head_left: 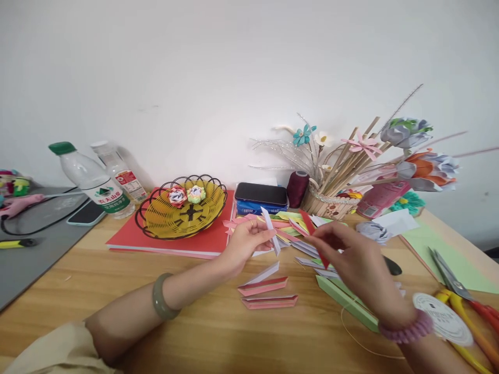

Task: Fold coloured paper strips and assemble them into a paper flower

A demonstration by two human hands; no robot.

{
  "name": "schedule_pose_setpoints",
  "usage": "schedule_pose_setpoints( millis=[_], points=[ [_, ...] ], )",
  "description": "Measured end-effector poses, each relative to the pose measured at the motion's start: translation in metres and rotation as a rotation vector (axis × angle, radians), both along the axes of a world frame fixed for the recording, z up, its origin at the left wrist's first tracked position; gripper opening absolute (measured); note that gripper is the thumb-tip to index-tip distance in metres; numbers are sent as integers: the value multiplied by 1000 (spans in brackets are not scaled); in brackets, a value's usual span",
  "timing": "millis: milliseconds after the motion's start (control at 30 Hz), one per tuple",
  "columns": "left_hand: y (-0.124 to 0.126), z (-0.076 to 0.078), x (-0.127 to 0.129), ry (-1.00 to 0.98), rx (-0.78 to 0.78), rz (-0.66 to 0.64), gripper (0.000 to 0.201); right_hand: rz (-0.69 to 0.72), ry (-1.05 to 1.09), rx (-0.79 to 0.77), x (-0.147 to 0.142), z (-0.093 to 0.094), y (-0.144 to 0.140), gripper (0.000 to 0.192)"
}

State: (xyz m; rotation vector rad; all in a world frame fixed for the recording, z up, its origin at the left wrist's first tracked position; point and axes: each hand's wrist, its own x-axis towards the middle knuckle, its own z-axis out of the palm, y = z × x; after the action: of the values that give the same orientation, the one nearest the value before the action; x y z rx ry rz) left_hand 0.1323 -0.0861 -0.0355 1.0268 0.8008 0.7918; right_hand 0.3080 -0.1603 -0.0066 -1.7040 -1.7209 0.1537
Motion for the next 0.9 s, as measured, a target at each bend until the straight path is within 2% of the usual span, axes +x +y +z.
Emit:
schedule_pose_setpoints(
  millis=[67, 133, 300, 667, 900],
  points=[
    [-4, -3, 2, 3, -22, -19, 30, 162, 62, 58, -15, -6, -1, 15],
    [-8, -5, 5, 6, -30, -35, 31, 218, 72, 82, -25, -11, -3, 12],
    [-12, -6, 6, -12, -5, -62, 30, 157, 71, 121, -30, -19, -4, 11],
    [-12, -6, 5, -39, 52, -43, 27, 275, 108, 152, -34, -28, -4, 17],
    [-11, -6, 4, -72, 94, -86, 25, 299, 173, 200, -35, -29, -1, 23]
  ],
)
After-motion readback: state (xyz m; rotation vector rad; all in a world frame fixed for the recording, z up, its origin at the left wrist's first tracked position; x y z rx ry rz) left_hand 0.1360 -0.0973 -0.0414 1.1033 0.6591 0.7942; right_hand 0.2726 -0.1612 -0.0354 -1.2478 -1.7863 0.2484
